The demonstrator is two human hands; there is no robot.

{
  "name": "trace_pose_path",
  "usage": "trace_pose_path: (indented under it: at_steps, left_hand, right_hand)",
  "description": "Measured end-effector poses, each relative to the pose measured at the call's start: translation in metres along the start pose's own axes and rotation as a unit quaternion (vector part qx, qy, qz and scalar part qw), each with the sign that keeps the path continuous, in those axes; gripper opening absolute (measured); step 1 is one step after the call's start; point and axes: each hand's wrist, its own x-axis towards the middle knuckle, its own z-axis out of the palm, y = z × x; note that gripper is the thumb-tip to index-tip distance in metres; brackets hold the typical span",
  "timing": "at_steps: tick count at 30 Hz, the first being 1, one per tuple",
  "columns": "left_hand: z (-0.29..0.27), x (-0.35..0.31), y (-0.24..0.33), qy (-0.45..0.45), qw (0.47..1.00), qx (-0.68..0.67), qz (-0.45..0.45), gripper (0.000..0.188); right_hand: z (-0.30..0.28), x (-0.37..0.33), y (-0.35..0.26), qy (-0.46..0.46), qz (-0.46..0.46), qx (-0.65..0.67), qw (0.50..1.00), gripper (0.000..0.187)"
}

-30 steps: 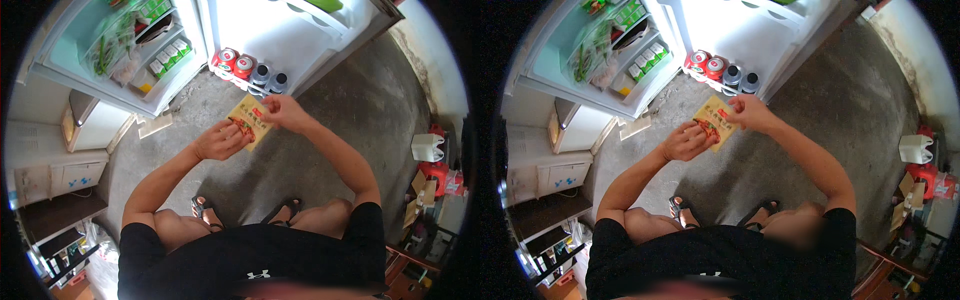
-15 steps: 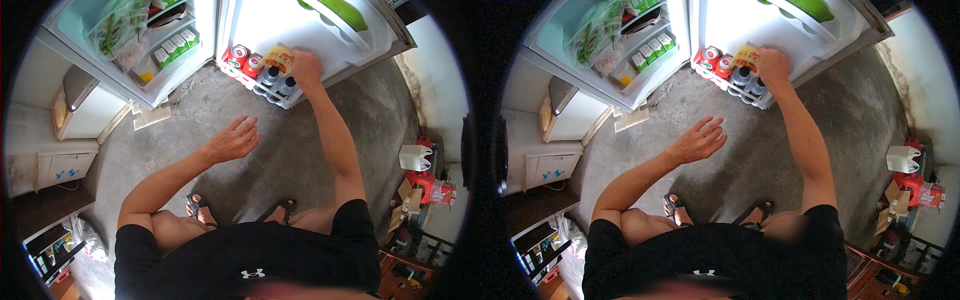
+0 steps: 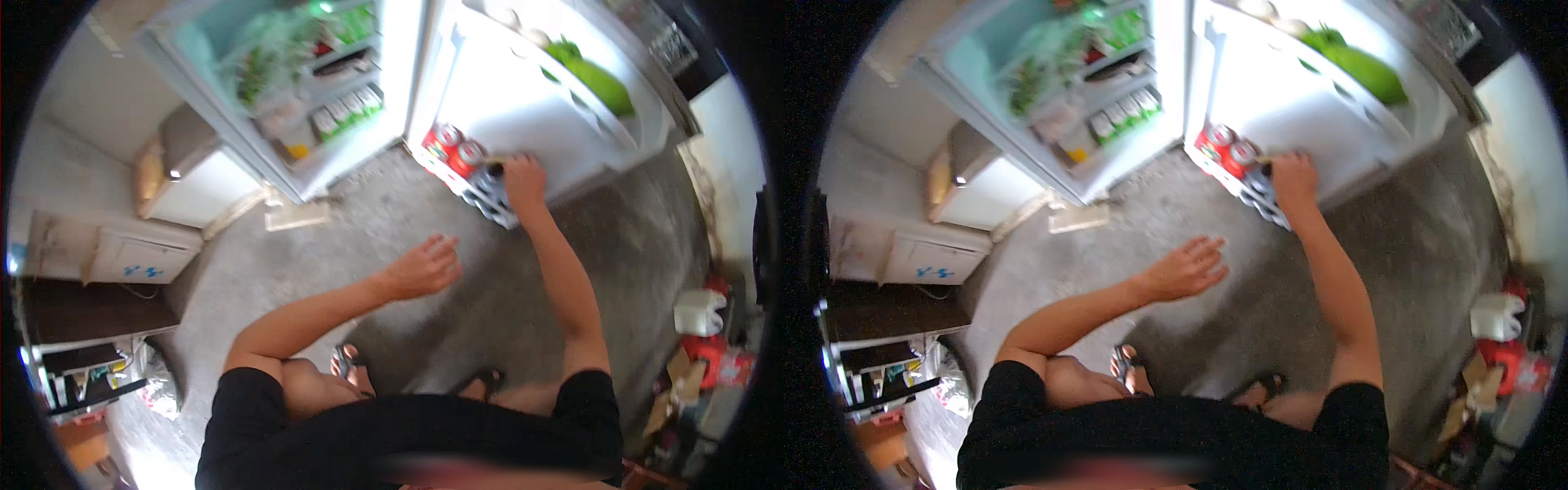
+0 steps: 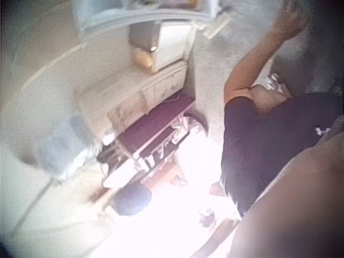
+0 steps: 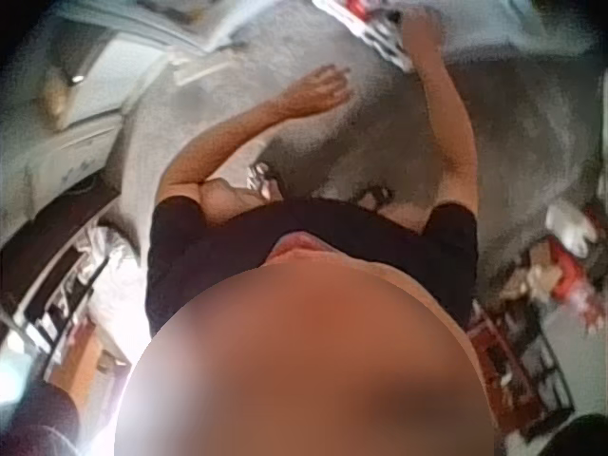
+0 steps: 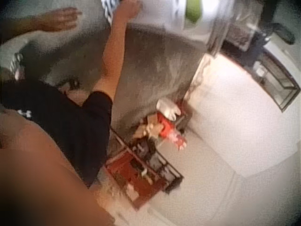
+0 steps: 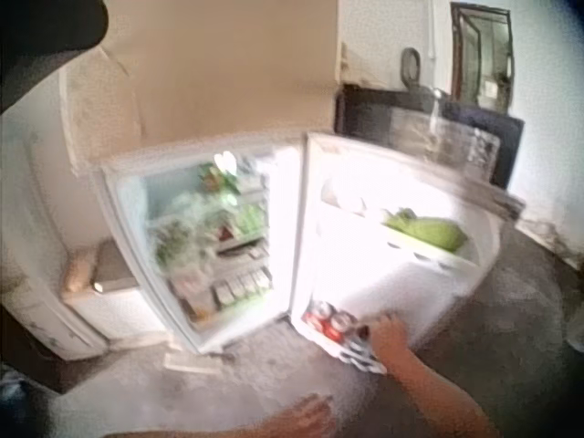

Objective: Peeling and removing seeds from a melon, wrapping it in plastic wrap, and storing it in the refrigerator.

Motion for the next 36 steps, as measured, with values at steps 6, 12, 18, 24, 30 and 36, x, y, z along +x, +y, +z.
trace_pose_path:
  at_steps: [6,12,18,24,30,36]
  left_hand:
    - [-0.090,0.028,-0.040,0.036,0.995,-0.011,-0.088,0.032]
    - [-0.297,0.087,-0.060,0.207,0.976,0.063,-0.034,0.034]
    - [-0.546,0.104,-0.057,0.522,0.844,0.121,-0.028,0.034]
    - [-0.748,0.142,-0.119,0.629,0.634,-0.294,-0.339,0.050]
    - [-0.816,0.178,-0.181,0.528,0.645,-0.141,-0.535,0.054]
    - [-0.811,0.214,-0.232,0.334,0.734,-0.038,-0.590,0.052]
  right_hand:
    - [-0.125,0.029,-0.010,-0.027,-0.017,0.305,0.952,0.026]
    - [-0.308,0.118,0.016,-0.022,0.050,0.719,0.693,0.031]
    - [-0.470,0.236,0.073,0.061,0.035,0.838,0.541,0.047]
    - [-0.622,0.371,0.092,0.039,0.065,0.830,0.552,0.066]
    - [-0.684,0.489,0.068,-0.128,0.143,0.737,0.649,0.086]
    - [-0.693,0.525,0.025,-0.221,0.049,0.622,0.750,0.087]
